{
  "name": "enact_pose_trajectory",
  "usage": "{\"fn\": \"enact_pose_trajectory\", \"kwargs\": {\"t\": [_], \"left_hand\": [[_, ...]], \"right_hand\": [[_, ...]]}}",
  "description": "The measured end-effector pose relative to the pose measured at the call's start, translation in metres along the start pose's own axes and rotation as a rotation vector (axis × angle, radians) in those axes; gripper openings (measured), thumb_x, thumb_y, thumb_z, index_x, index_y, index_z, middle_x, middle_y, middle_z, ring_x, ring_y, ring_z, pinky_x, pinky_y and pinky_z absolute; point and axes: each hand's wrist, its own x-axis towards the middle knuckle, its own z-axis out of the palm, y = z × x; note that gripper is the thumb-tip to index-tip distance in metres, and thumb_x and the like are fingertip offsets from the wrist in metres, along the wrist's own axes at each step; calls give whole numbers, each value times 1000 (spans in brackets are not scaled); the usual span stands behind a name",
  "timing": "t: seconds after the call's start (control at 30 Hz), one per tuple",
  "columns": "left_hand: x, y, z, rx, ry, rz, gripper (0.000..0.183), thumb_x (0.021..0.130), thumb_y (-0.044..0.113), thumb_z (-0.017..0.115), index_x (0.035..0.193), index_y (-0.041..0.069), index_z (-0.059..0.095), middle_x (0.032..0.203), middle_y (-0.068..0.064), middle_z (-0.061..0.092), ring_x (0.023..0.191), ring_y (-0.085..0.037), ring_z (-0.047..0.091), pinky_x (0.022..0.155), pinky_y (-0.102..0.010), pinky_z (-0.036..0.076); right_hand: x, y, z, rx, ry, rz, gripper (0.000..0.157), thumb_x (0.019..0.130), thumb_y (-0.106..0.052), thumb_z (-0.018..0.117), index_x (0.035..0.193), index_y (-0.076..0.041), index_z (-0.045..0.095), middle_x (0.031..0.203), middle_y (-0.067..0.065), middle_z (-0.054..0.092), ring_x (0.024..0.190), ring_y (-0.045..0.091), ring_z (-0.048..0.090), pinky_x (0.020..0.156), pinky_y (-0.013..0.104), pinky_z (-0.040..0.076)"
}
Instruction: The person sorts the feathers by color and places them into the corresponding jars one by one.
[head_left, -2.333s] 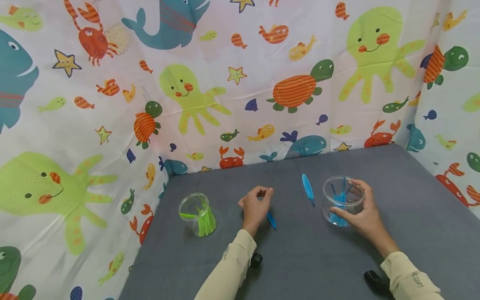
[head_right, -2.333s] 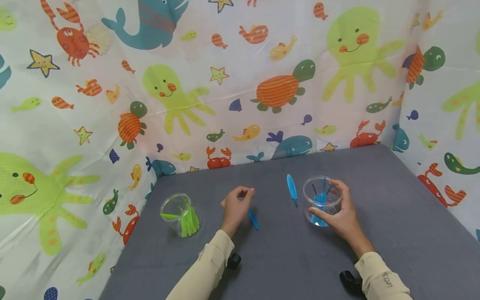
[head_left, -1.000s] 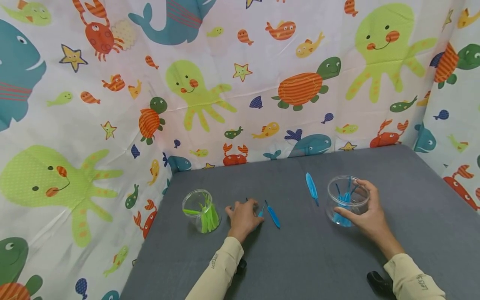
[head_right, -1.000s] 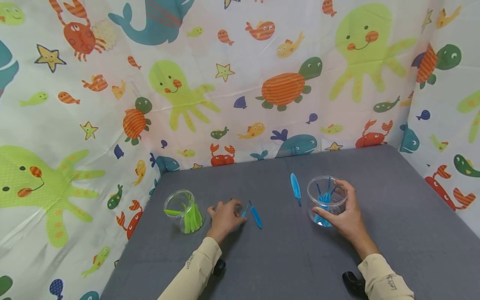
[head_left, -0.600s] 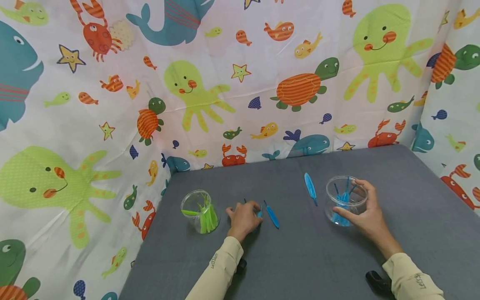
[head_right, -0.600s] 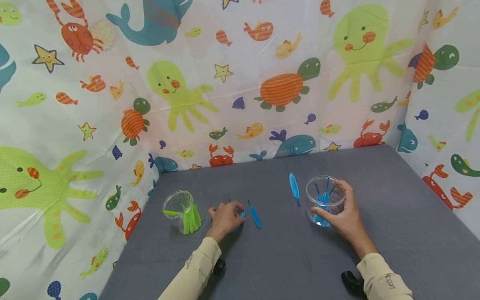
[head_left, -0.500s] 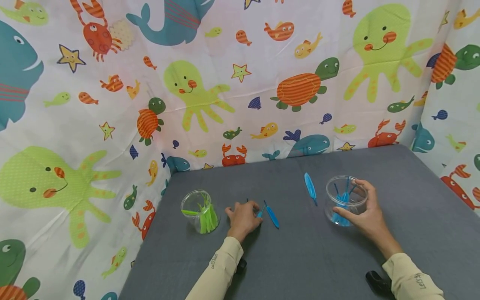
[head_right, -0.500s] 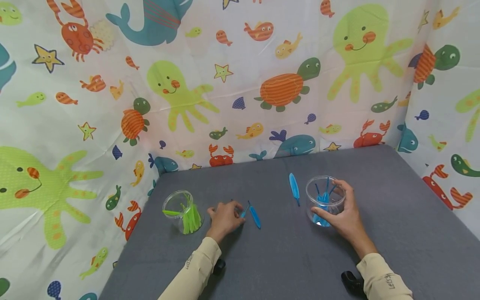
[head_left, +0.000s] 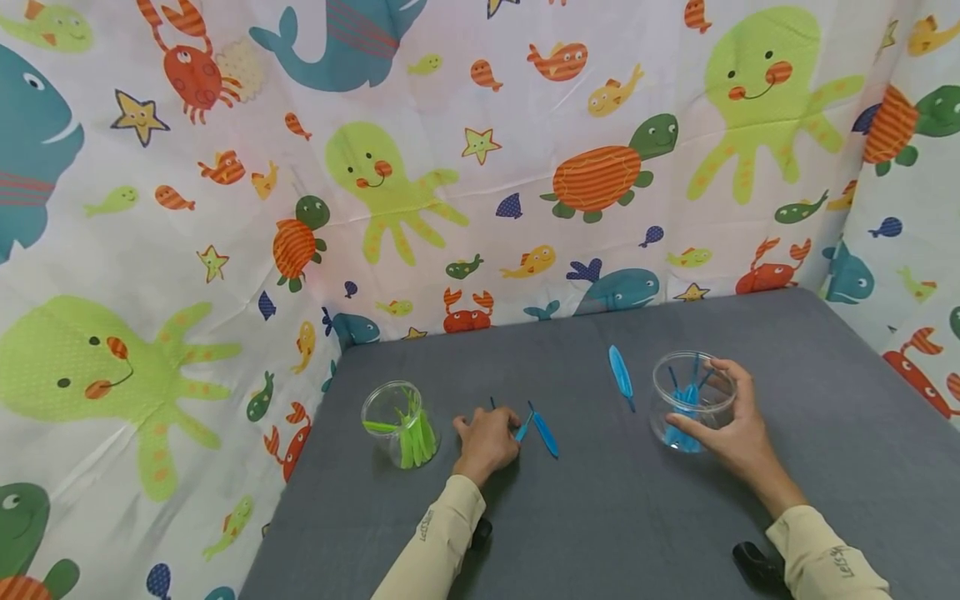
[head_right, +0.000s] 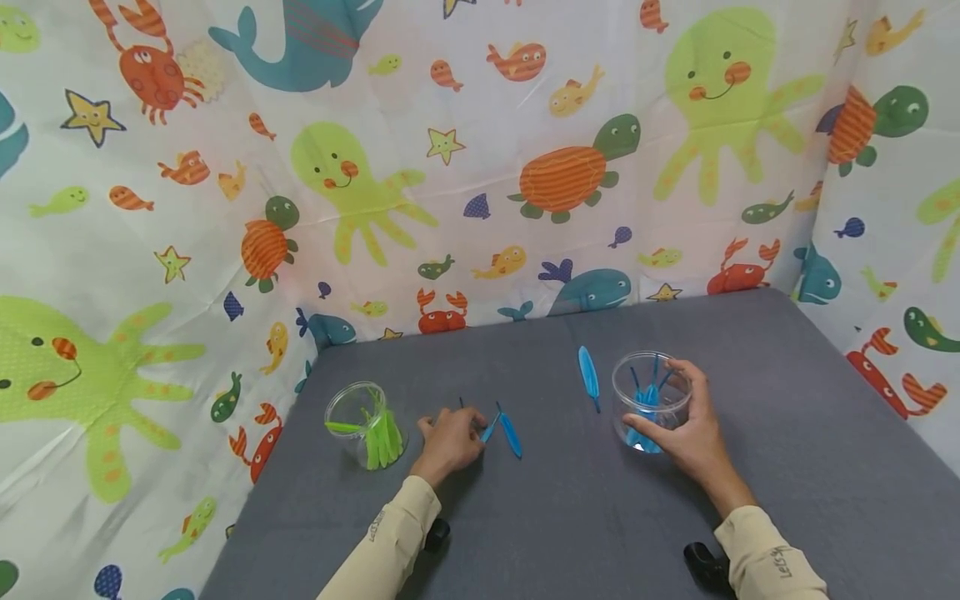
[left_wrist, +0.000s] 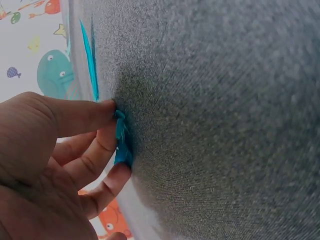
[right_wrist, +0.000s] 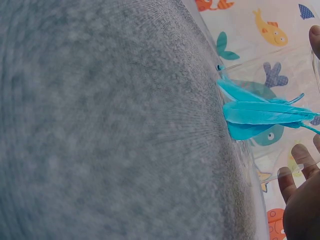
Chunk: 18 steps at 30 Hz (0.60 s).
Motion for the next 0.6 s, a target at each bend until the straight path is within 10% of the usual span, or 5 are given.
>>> {"fn": "enact_pose_trajectory", "kwargs": {"t": [0.47, 0.6], "left_hand": [[0, 0, 0, -36, -18, 0, 33, 96, 7, 64, 129, 12, 68, 106, -4, 75, 111, -33, 58, 109, -68, 22], [1, 1, -2, -78, -12, 11, 28, 100, 10, 62, 127, 13, 69, 113, -5, 73, 110, -30, 57, 106, -66, 24]], "right_hand": [[-1, 1, 0, 1, 3, -8, 110, 73, -9, 91, 158, -24, 23, 158, 16, 35, 143, 24, 35, 112, 80, 17], [0, 1, -1, 2, -3, -3, 110, 74, -10, 91, 158, -24, 22, 158, 17, 35, 143, 37, 34, 112, 81, 16]]}}
